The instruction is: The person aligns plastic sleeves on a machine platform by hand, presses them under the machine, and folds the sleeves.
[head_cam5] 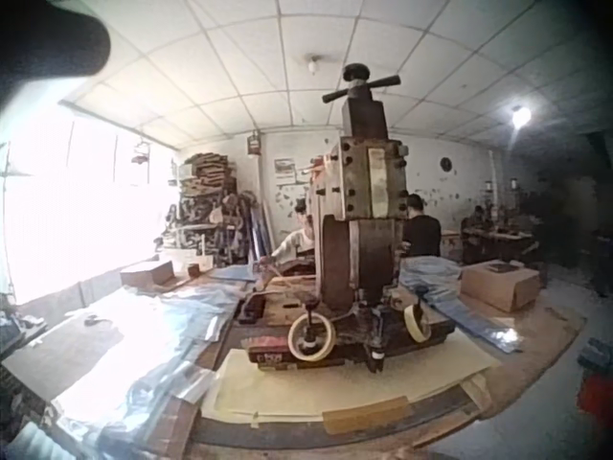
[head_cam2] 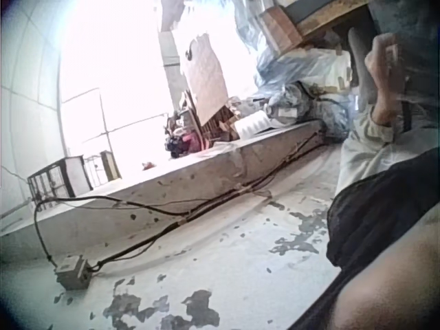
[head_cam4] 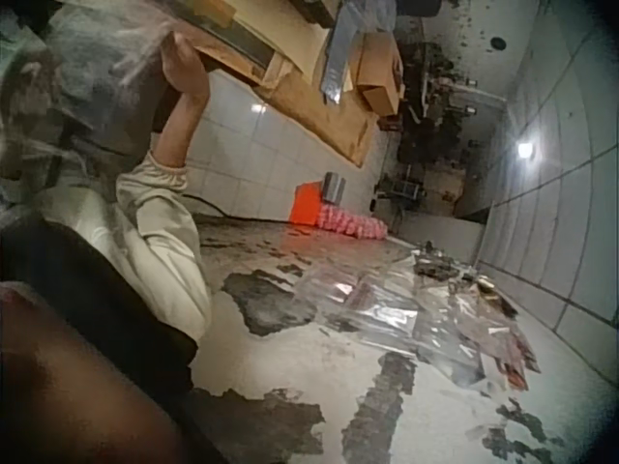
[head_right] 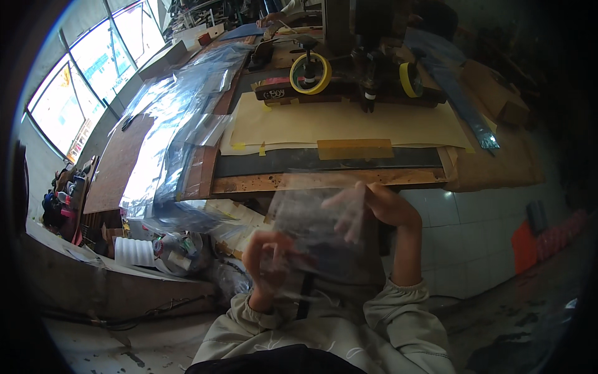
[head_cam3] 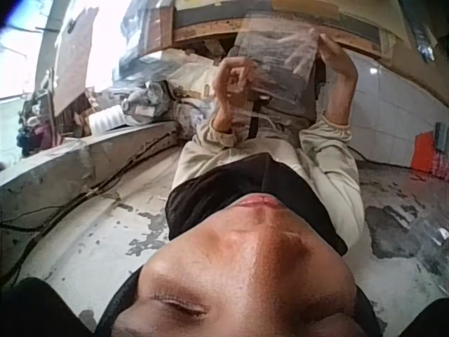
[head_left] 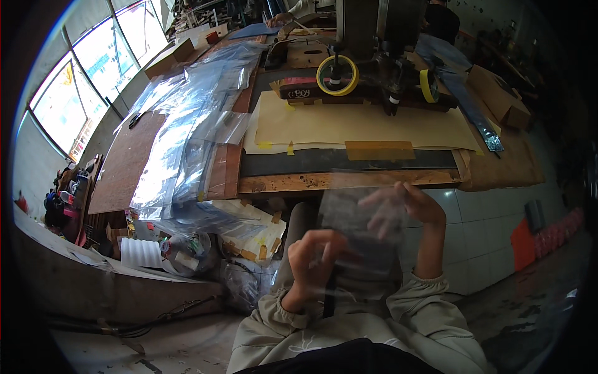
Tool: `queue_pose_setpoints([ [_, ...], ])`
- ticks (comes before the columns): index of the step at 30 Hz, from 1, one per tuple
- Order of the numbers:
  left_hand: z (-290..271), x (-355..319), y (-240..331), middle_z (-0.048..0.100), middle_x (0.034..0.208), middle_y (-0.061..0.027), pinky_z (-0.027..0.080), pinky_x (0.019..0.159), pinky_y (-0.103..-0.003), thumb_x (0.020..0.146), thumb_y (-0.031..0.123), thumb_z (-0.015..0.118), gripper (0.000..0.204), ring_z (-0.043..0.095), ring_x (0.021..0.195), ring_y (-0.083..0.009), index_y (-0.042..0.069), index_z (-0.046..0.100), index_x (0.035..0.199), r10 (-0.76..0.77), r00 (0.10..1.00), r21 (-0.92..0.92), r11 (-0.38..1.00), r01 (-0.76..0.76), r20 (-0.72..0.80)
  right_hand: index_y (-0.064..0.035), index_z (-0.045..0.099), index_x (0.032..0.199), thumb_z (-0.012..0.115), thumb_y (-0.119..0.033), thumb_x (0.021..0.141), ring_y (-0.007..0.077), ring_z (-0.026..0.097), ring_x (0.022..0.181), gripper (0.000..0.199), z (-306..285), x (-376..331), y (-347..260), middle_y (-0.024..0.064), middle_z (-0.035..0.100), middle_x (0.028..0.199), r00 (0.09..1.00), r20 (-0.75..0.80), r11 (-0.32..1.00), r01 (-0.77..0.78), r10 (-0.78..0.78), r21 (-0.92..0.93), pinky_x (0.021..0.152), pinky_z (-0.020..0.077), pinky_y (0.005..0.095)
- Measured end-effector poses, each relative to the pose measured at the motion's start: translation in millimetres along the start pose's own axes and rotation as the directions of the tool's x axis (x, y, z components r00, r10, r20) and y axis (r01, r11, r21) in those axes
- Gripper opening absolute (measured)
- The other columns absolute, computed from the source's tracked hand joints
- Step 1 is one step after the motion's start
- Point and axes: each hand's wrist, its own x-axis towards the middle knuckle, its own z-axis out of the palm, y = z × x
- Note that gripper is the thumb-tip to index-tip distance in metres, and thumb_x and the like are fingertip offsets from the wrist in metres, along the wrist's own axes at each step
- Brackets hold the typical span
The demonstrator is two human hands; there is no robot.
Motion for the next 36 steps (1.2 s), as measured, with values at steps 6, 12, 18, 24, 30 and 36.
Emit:
queue_pose_setpoints([
  [6,4.5,24.6,-27.5,0.057,0.090,-0.0064,0.044,0.057,-0.019,0.085,0.001,0.051,0.013,0.054,0.063,-0.0059,-0.001,0.053,0.098,-0.187,0.980,0.092,0.977,0.192,-0.062,-0.0045,0.056,0.108,0.057,-0.018,0.082,0.0239,0.062,0.090,0.030,43.7,-8.1,-34.7,0.0128,0.063,0.094,0.518,-0.392,0.513,0.109,-0.760,-0.851,0.079,0.0493,0.0339],
  [12,17.4,27.9,-8.7,0.058,0.078,-0.0050,0.042,0.053,-0.018,0.086,0.006,0.054,0.015,0.056,0.064,-0.0033,0.000,0.053,0.099,-0.469,0.879,-0.188,0.859,0.476,0.087,-0.0060,0.057,0.103,0.060,-0.005,0.077,0.0257,0.063,0.086,0.026,72.8,-14.0,-38.5,0.0142,0.061,0.100,0.631,0.025,0.242,0.333,-0.775,-0.911,0.082,0.0474,0.0382],
  [18,17.8,14.7,-26.2,0.052,0.106,-0.0074,0.048,0.057,-0.021,0.083,0.004,0.056,0.041,0.063,0.071,-0.0127,-0.001,0.040,0.121,-0.577,0.712,-0.081,0.752,0.655,0.401,-0.0020,0.051,0.107,0.050,-0.005,0.087,0.0117,0.060,0.061,0.021,53.1,31.8,-47.3,0.0088,0.061,0.076,0.397,-0.589,0.703,0.503,-0.704,-0.502,0.051,0.0488,0.0230],
  [24,22.4,35.7,-10.3,0.055,0.105,-0.0103,0.048,0.058,-0.019,0.085,0.005,0.053,0.032,0.063,0.067,-0.0123,-0.001,0.047,0.116,-0.556,0.757,-0.032,0.798,0.601,0.342,-0.0026,0.046,0.111,0.055,-0.006,0.082,0.0182,0.061,0.067,0.030,-38.5,79.7,-33.5,0.0118,0.059,0.079,0.405,-0.541,0.523,-0.164,-0.738,-0.836,0.057,0.0495,0.0308],
  [30,14.6,15.7,-0.7,0.062,0.076,-0.0078,0.047,0.055,-0.020,0.086,0.005,0.050,0.027,0.065,0.064,-0.0133,0.003,0.050,0.113,-0.580,0.726,-0.028,0.774,0.633,0.371,-0.0027,0.052,0.110,0.064,-0.028,0.075,0.0226,0.047,0.107,0.045,-52.4,109.4,0.0,0.0114,0.052,0.109,0.520,-0.171,-0.152,-0.521,-0.837,-0.840,0.092,0.0353,0.0437],
  [36,18.8,-0.6,22.8,0.066,0.070,-0.0052,0.046,0.051,-0.019,0.083,-0.001,0.049,0.019,0.064,0.062,-0.0082,0.003,0.059,0.098,-0.455,0.822,0.109,0.888,0.446,0.342,-0.0029,0.054,0.108,0.055,-0.033,0.081,0.0238,0.048,0.107,0.040,-52.6,124.5,1.0,0.0101,0.051,0.110,0.764,-0.275,0.084,-0.280,-0.584,-0.956,0.094,0.0306,0.0509],
])
